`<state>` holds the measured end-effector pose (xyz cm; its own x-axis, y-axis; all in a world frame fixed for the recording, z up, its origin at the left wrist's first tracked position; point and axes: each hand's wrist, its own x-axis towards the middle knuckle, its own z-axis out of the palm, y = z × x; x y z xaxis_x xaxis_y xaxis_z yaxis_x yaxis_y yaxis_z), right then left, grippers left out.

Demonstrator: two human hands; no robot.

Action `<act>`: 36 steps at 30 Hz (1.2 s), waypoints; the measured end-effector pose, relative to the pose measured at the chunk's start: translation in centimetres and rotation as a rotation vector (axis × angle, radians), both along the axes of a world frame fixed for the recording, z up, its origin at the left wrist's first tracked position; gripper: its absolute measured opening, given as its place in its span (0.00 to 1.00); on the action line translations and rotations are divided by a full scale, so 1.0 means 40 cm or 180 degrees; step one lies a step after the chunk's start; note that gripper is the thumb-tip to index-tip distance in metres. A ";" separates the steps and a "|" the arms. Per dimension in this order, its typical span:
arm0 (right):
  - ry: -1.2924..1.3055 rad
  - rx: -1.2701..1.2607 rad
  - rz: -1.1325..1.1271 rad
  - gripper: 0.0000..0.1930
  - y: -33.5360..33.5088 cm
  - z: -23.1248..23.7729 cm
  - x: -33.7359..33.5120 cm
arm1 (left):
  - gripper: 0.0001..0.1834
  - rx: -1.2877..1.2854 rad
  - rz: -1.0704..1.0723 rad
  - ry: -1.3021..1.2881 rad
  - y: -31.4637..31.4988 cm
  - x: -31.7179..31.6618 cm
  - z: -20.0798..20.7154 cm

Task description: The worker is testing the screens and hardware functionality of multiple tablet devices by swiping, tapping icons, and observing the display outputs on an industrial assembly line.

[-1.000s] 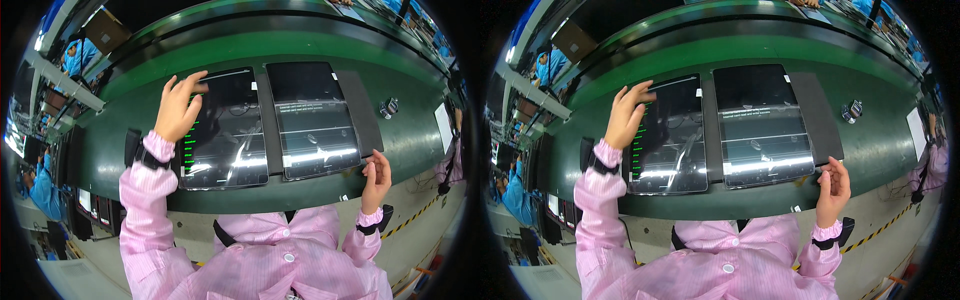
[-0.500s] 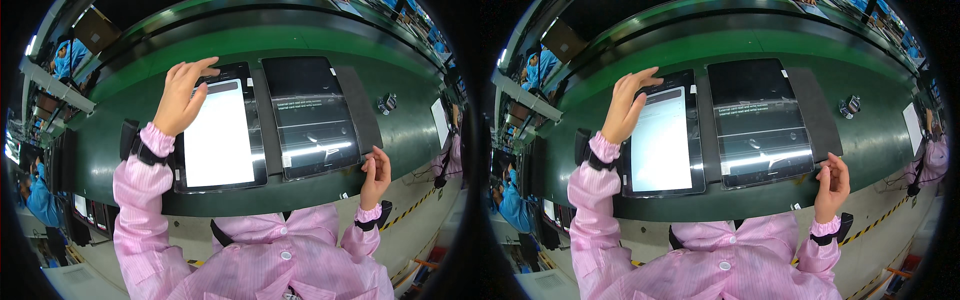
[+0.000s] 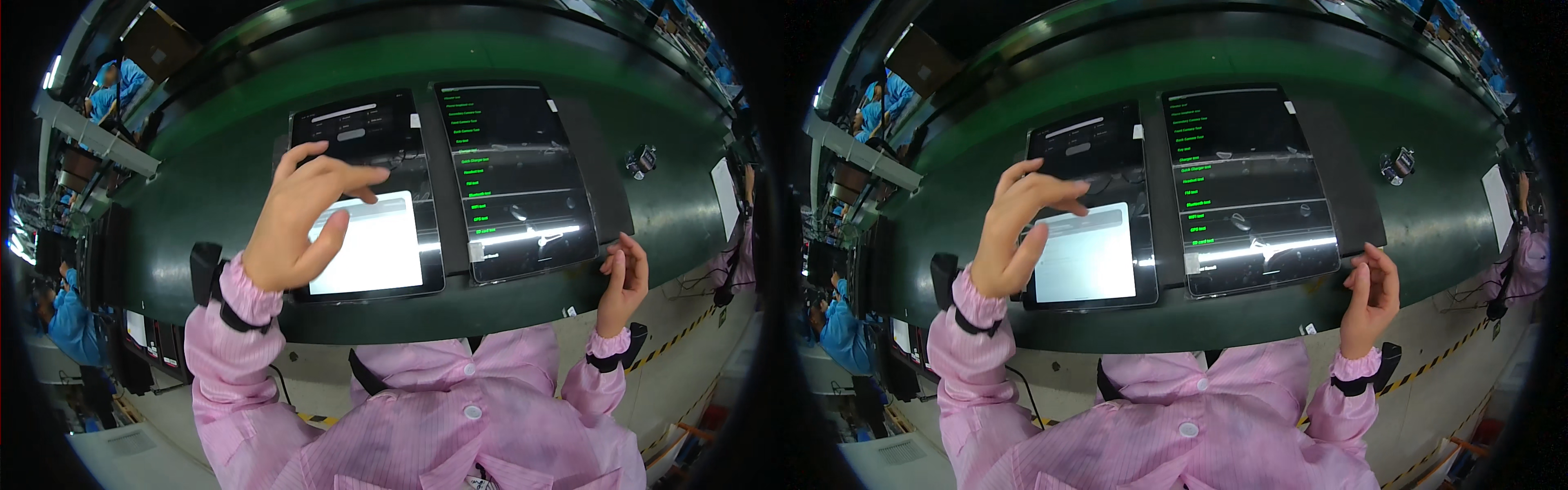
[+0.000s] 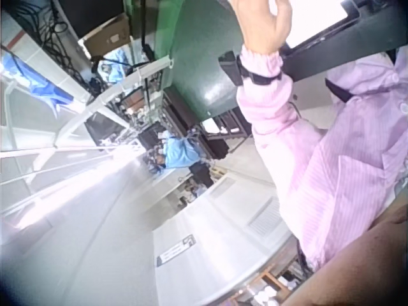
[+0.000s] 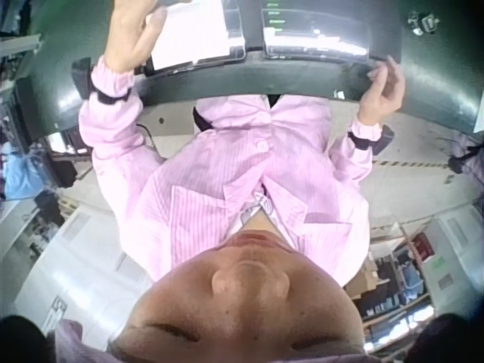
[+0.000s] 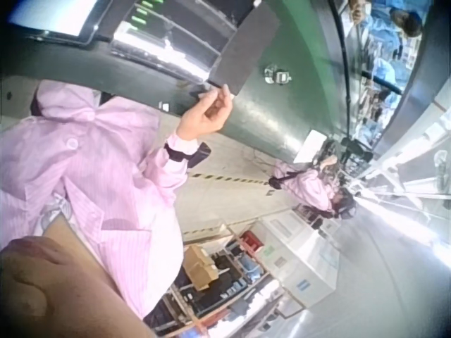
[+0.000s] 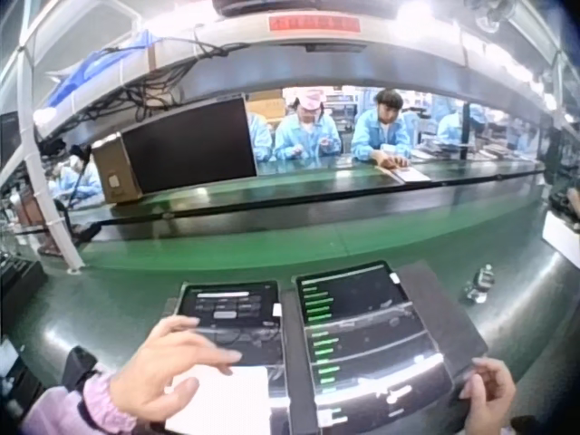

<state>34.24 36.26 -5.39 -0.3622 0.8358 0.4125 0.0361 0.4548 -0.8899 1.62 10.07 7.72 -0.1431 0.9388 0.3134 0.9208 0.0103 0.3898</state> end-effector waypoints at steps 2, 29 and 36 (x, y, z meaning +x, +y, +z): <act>-0.0020 0.0066 0.0006 0.13 0.001 0.003 -0.002 | 0.23 0.0044 -0.0027 0.0106 -0.032 0.019 -0.009; -0.0446 0.0018 0.0103 0.15 -0.087 0.024 -0.010 | 0.27 0.0166 0.0094 0.0676 -0.004 0.288 -0.077; 0.0137 -0.1100 0.0507 0.21 -0.114 0.061 -0.029 | 0.40 0.0139 0.0263 0.0528 0.266 0.387 -0.158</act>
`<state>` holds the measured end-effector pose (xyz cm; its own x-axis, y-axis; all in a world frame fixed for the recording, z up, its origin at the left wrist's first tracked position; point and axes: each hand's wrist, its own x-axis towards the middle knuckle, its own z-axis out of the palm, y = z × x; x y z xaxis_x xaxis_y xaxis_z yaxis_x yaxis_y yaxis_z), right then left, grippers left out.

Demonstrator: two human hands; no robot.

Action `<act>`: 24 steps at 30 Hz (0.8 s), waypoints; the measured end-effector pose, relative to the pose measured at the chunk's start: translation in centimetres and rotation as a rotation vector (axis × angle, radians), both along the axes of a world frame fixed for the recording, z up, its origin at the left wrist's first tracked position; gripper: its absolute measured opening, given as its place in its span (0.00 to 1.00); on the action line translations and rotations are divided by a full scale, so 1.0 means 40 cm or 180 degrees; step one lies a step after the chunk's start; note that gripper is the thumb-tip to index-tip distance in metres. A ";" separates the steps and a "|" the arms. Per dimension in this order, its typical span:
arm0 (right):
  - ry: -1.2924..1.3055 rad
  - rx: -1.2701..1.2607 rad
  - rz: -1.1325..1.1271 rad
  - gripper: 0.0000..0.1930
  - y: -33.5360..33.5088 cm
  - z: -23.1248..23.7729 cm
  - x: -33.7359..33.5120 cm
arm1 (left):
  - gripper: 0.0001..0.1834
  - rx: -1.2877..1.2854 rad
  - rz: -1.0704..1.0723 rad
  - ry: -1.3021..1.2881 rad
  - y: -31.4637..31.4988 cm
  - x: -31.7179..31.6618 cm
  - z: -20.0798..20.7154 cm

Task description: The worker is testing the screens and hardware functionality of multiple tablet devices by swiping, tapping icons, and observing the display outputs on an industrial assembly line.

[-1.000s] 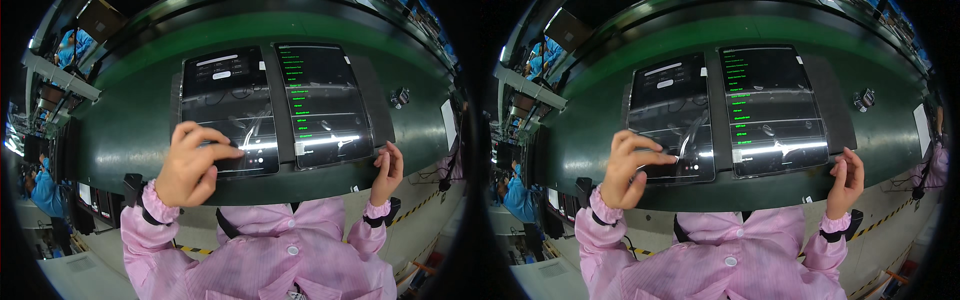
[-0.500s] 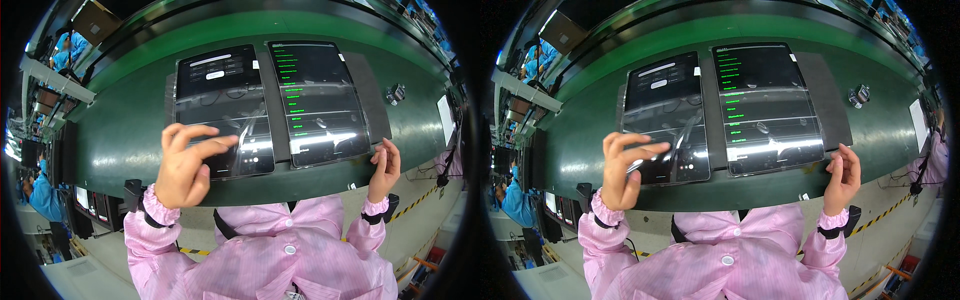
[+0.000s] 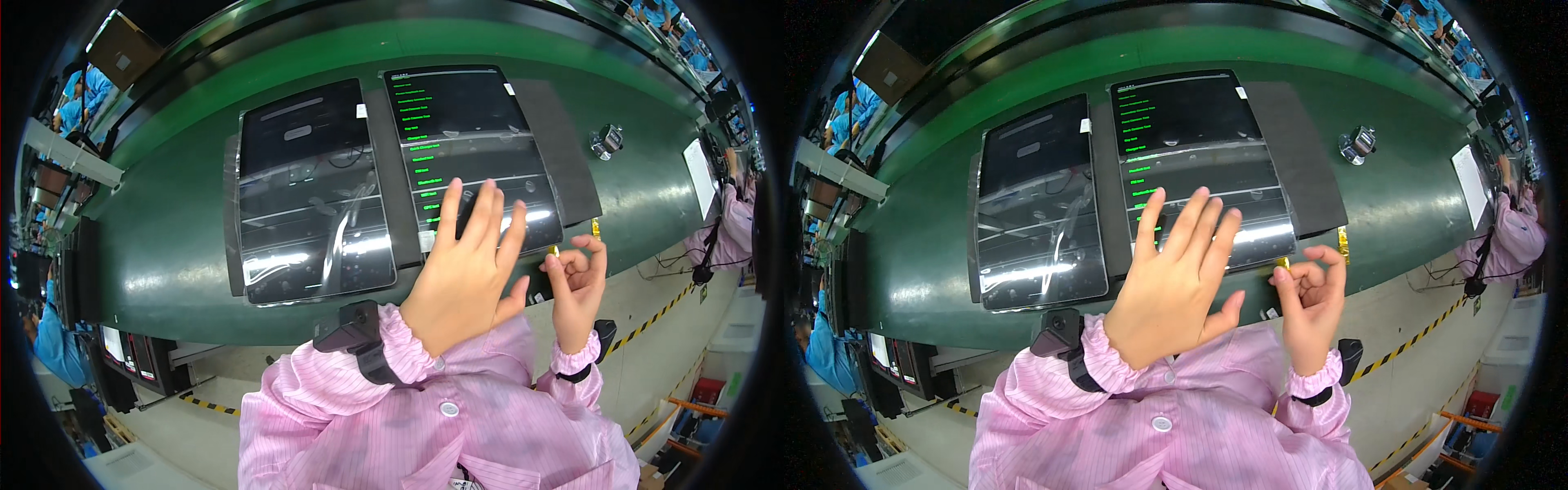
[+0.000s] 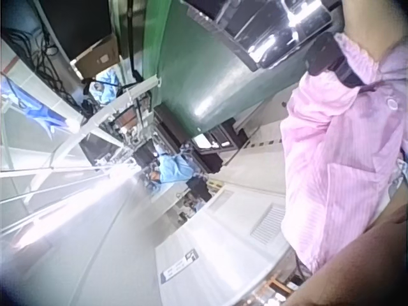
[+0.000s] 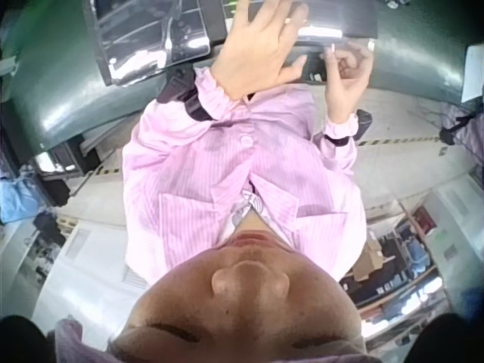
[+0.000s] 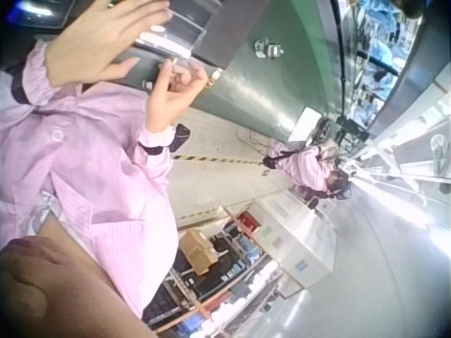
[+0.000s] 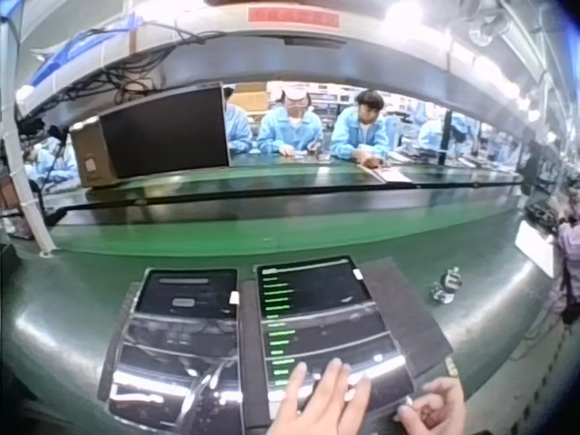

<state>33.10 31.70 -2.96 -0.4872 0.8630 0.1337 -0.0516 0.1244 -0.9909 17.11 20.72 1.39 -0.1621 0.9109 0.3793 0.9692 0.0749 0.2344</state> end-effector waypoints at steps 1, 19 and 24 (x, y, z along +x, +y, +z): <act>-0.0001 0.0011 -0.0005 0.21 -0.010 0.004 0.008 | 0.40 0.0011 -0.0005 -0.0001 0.008 0.005 0.001; -0.0900 0.3521 0.0817 0.15 0.314 0.172 -0.217 | 0.24 0.0291 0.1347 0.0404 -0.273 -0.186 0.087; -0.1156 0.3970 0.1403 0.14 0.330 0.158 -0.377 | 0.23 0.0393 0.1661 0.0301 -0.330 -0.204 0.046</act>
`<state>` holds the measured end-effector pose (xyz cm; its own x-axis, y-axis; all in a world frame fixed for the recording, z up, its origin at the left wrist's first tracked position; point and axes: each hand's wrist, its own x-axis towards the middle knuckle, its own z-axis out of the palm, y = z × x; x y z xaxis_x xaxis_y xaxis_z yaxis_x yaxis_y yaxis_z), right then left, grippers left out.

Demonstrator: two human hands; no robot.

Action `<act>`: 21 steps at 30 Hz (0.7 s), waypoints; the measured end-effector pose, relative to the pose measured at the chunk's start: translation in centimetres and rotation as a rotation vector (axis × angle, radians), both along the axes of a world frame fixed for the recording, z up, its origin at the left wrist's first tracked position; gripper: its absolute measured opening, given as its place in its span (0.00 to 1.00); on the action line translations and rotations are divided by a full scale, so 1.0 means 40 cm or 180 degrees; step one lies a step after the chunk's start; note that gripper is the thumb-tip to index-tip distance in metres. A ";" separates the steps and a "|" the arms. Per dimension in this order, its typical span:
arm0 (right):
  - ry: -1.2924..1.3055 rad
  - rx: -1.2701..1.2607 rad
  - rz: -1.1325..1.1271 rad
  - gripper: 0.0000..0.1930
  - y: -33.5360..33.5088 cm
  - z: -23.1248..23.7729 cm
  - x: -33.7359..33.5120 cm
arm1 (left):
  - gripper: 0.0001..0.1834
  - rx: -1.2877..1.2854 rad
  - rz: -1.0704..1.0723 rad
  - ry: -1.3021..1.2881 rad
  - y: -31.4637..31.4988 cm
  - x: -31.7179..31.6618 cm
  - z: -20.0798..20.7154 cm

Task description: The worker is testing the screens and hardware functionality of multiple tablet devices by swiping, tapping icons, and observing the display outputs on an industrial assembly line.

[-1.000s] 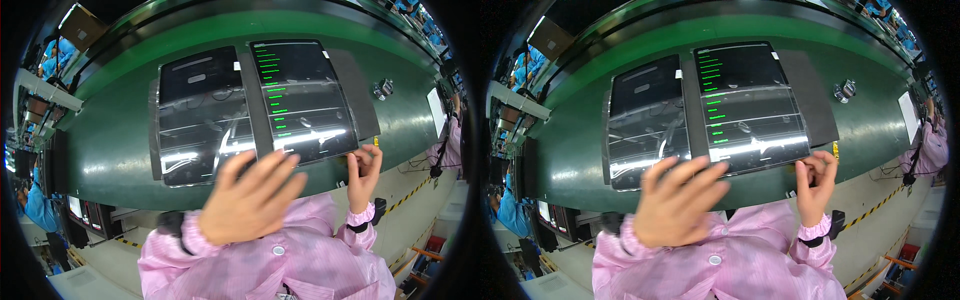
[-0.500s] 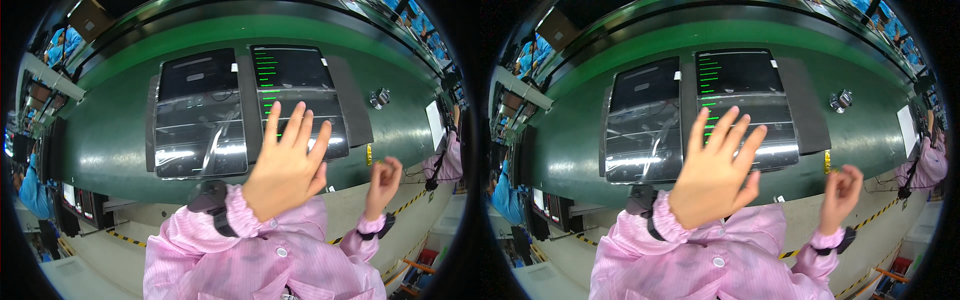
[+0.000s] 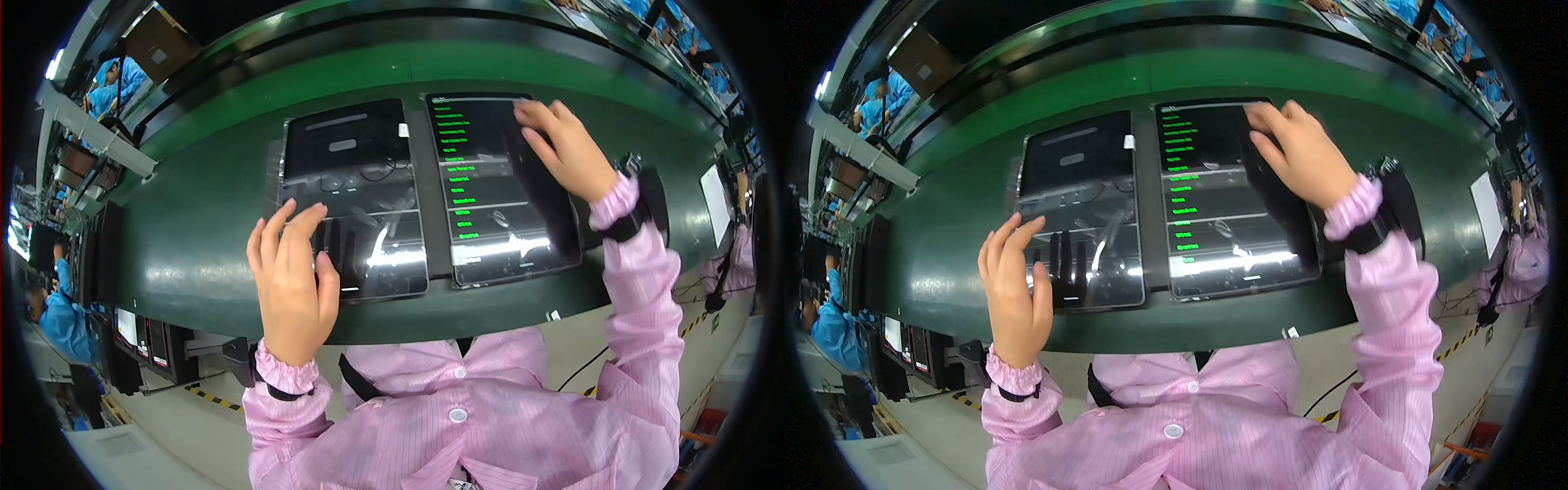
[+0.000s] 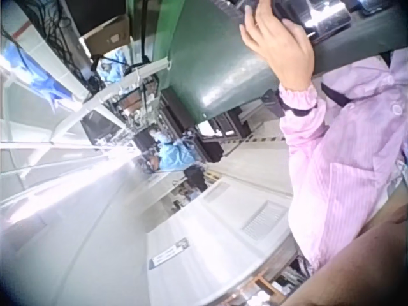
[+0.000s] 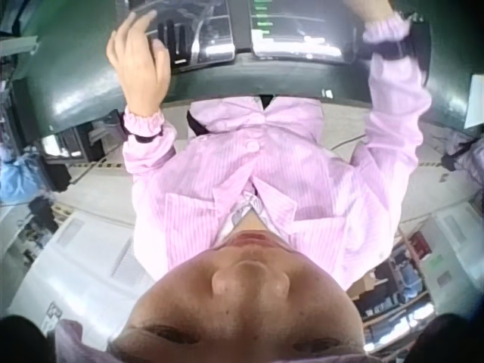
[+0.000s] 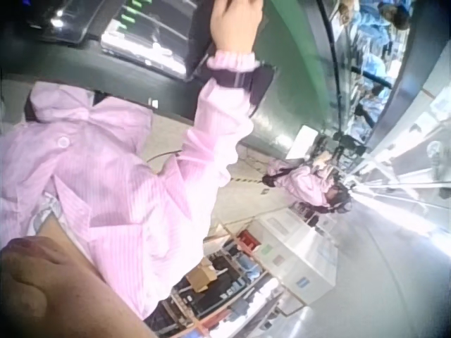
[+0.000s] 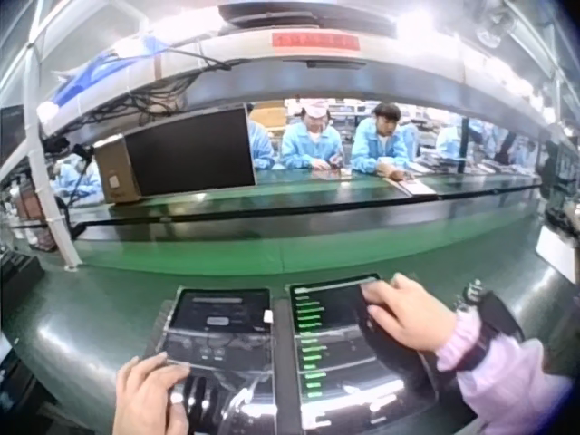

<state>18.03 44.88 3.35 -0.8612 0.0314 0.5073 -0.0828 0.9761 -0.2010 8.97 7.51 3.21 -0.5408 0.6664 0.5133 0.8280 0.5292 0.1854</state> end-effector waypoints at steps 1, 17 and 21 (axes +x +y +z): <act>-0.0416 0.0015 -0.0060 0.10 -0.011 0.029 0.024 | 0.24 0.0073 0.0064 -0.0027 -0.010 -0.003 -0.007; -0.0350 -0.1955 -0.0097 0.17 -0.076 0.012 0.105 | 0.25 0.0227 -0.0151 -0.0156 0.022 -0.047 -0.031; 0.0305 -0.0684 -0.0215 0.17 -0.048 -0.032 0.050 | 0.25 0.0127 -0.0194 -0.0069 0.041 -0.073 -0.029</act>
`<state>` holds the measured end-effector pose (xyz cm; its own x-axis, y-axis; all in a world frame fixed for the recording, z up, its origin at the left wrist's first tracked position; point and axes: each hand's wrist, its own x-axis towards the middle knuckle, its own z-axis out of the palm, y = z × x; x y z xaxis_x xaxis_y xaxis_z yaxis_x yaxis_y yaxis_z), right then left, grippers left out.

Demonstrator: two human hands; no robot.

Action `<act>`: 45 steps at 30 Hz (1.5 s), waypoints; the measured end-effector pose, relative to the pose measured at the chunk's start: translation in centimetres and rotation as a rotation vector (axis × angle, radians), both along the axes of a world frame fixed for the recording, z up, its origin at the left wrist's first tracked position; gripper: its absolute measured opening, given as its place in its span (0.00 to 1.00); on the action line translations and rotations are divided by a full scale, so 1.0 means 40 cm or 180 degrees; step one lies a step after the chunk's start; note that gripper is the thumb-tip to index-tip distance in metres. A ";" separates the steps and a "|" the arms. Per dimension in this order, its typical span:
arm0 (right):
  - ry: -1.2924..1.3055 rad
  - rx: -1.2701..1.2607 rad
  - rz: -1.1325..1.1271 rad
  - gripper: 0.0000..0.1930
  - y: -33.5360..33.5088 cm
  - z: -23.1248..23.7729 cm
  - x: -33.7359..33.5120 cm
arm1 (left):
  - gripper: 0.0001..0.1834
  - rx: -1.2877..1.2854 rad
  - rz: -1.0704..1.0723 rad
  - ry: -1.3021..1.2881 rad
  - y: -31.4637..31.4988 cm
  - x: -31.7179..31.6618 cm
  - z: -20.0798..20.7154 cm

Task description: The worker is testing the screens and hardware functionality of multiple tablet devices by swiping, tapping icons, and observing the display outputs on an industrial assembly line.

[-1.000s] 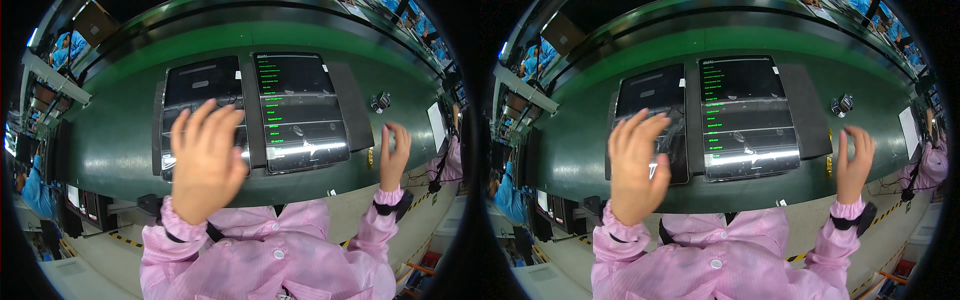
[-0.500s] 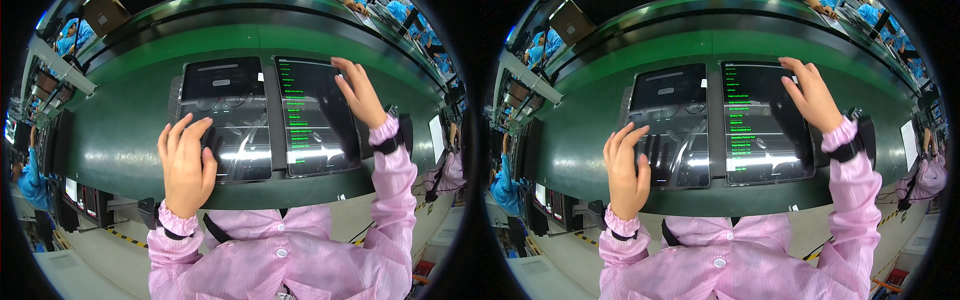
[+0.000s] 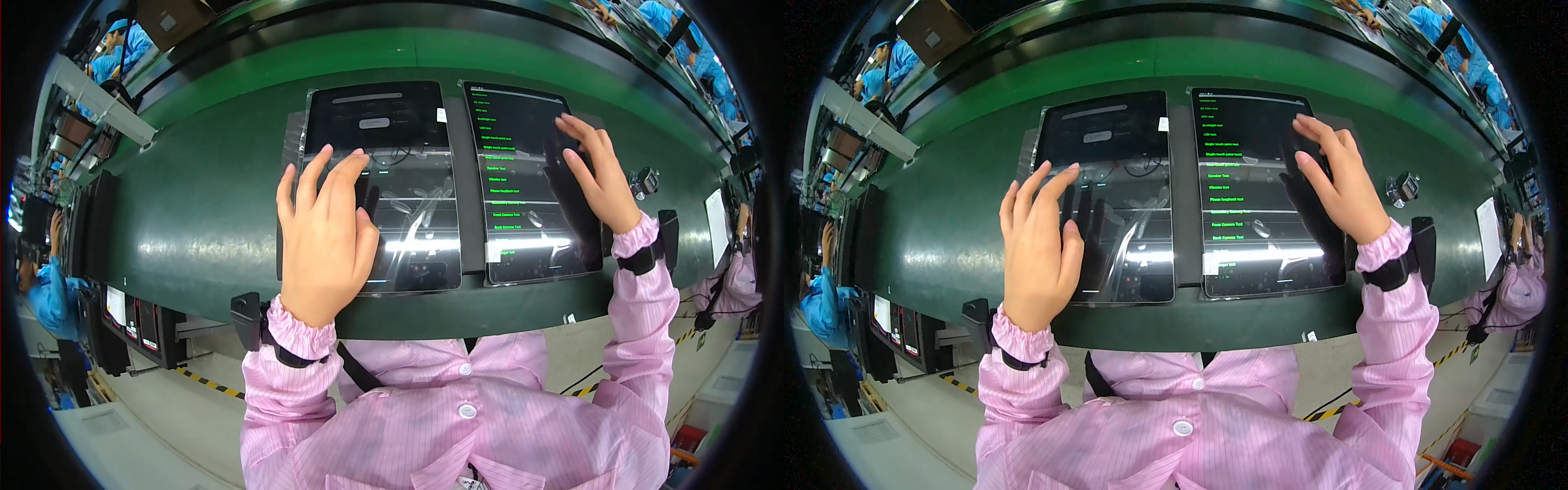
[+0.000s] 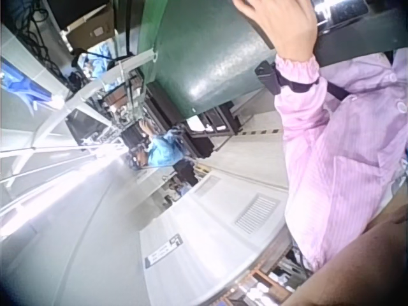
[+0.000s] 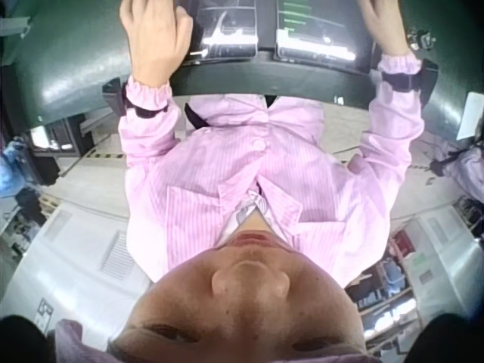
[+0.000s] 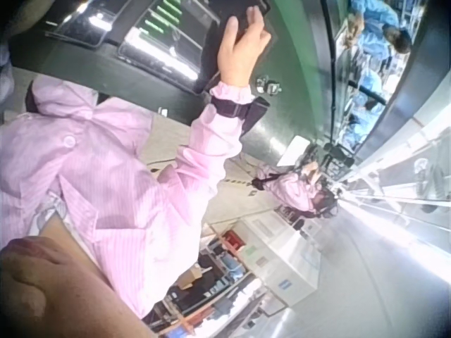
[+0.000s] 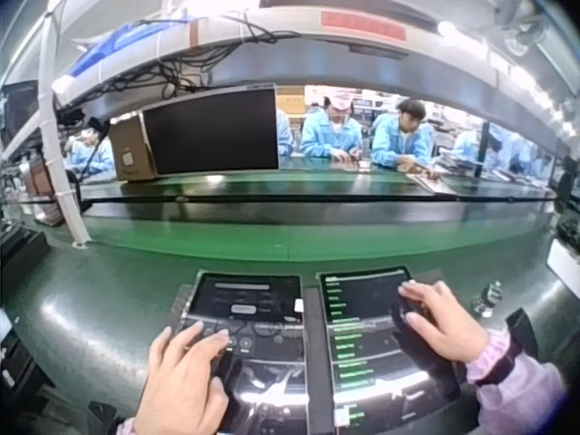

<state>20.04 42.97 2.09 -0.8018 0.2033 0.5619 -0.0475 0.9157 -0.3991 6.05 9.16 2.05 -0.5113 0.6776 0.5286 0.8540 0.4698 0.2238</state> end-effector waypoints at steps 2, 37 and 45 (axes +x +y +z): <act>-0.0490 -0.0570 -0.0088 0.13 -0.013 0.034 0.056 | 0.25 -0.0293 0.0055 0.0003 0.005 -0.010 0.000; -0.0549 -0.0900 -0.0279 0.10 0.077 0.038 -0.062 | 0.29 -0.0018 0.0539 -0.0029 -0.068 0.036 0.024; -0.0001 0.0022 0.0046 0.11 0.100 -0.002 -0.096 | 0.29 0.0177 0.0198 -0.0040 -0.057 0.053 0.008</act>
